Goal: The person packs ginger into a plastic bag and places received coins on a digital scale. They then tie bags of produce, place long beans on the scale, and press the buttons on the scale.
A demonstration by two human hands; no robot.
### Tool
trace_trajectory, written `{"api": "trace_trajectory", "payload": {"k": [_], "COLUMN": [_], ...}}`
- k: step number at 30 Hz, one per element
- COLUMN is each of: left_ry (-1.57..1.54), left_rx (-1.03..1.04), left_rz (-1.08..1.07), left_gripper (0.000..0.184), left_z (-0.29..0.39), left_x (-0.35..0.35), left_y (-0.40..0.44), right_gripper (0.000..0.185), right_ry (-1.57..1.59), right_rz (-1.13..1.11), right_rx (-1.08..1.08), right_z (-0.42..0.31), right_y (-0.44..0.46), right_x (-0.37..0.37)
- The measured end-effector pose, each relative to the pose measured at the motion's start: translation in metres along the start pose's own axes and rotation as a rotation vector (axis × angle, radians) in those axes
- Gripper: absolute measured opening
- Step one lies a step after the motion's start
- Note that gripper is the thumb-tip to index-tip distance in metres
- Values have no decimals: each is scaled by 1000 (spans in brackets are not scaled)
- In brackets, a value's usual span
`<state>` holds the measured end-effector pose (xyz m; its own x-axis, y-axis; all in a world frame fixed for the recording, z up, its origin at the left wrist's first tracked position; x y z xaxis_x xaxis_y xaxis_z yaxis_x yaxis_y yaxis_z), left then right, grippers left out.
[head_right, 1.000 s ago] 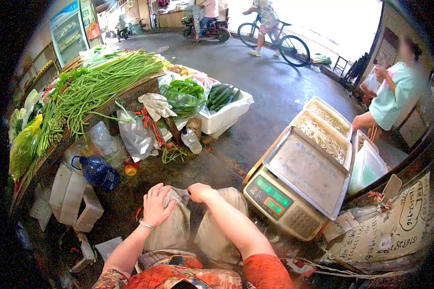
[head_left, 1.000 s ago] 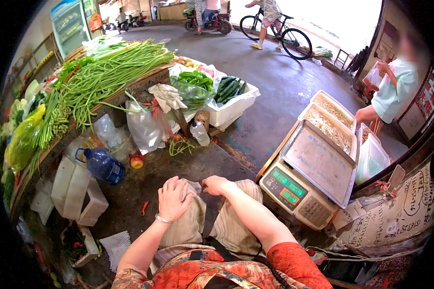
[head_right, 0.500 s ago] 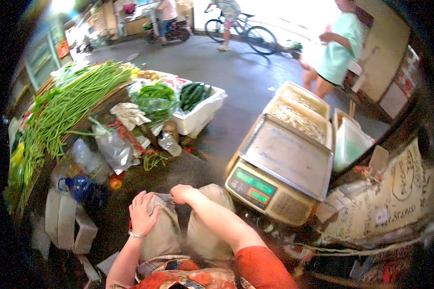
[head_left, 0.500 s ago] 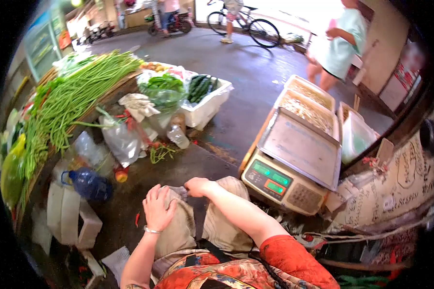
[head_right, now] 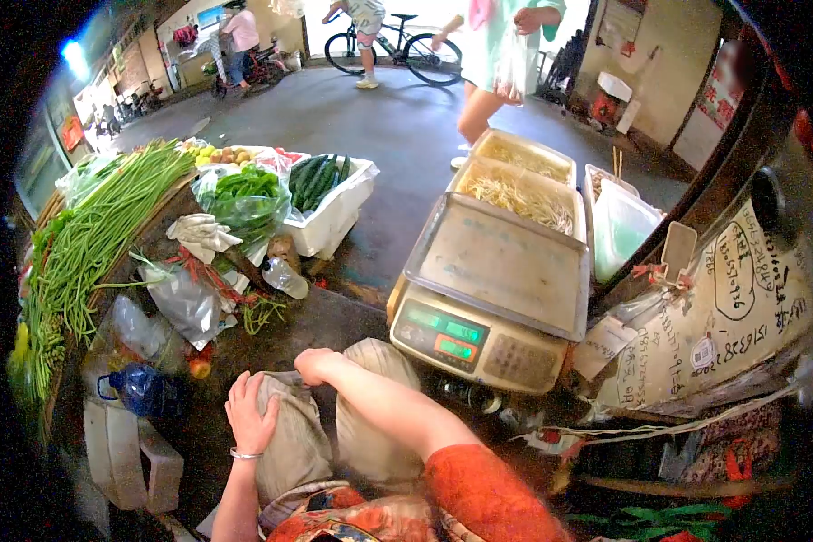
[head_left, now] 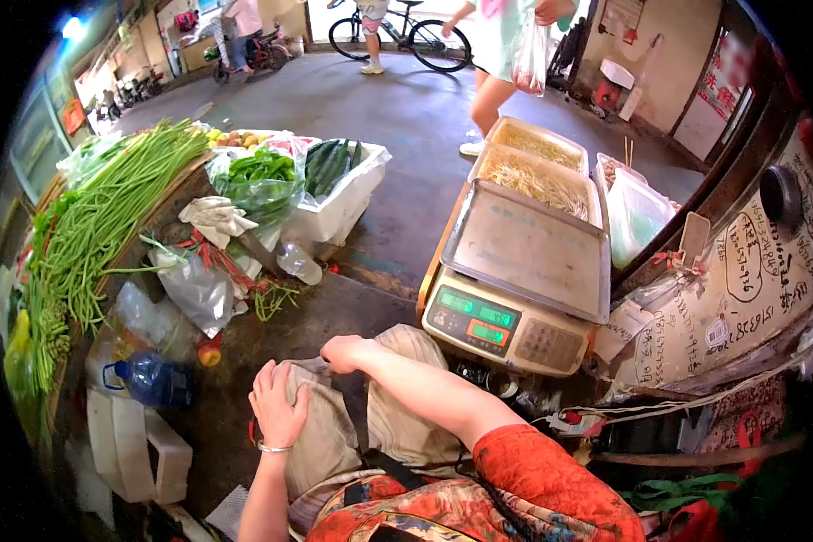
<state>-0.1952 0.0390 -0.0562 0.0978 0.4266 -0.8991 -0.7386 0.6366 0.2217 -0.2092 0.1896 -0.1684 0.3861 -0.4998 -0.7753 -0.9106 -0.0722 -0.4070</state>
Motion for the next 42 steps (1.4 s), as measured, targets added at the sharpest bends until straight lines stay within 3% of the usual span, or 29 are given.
{"api": "trace_trajectory", "payload": {"k": [19, 24, 30, 36, 38, 42], "left_ry": [-34, -42, -59, -72, -70, -34], "left_rx": [40, 41, 82, 86, 105, 128], "left_rz": [21, 39, 55, 38, 42, 53], "left_gripper": [46, 45, 46, 45, 46, 42], "left_z": [-4, -7, -17, -18, -16, -5], "left_x": [0, -2, 6, 10, 10, 5], "left_y": [0, 1, 1, 2, 2, 4], "right_gripper": [30, 31, 21, 29, 34, 39], "right_ry": [-7, 141, 407, 459, 562, 450], "right_rz": [25, 296, 891, 1227, 1154, 1160], "right_rx": [-24, -131, -365, -141, 81, 419], "right_z": [-1, -9, -13, 32, 62, 102], "right_y": [-6, -31, -117, -240, -278, -357], "right_x": [-5, -31, -76, -64, -44, -16]}}
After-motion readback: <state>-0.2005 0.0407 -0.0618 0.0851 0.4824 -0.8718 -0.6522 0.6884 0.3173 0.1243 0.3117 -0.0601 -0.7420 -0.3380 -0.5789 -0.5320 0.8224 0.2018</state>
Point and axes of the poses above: each hand's wrist, its own y-axis towards the middle knuckle, its own x-axis out of the palm, z = x × y, the point moved 9 cm from there along y, towards the middle knuckle, and after that the axes turned 1 degree about -y, right-handed, at the moved point
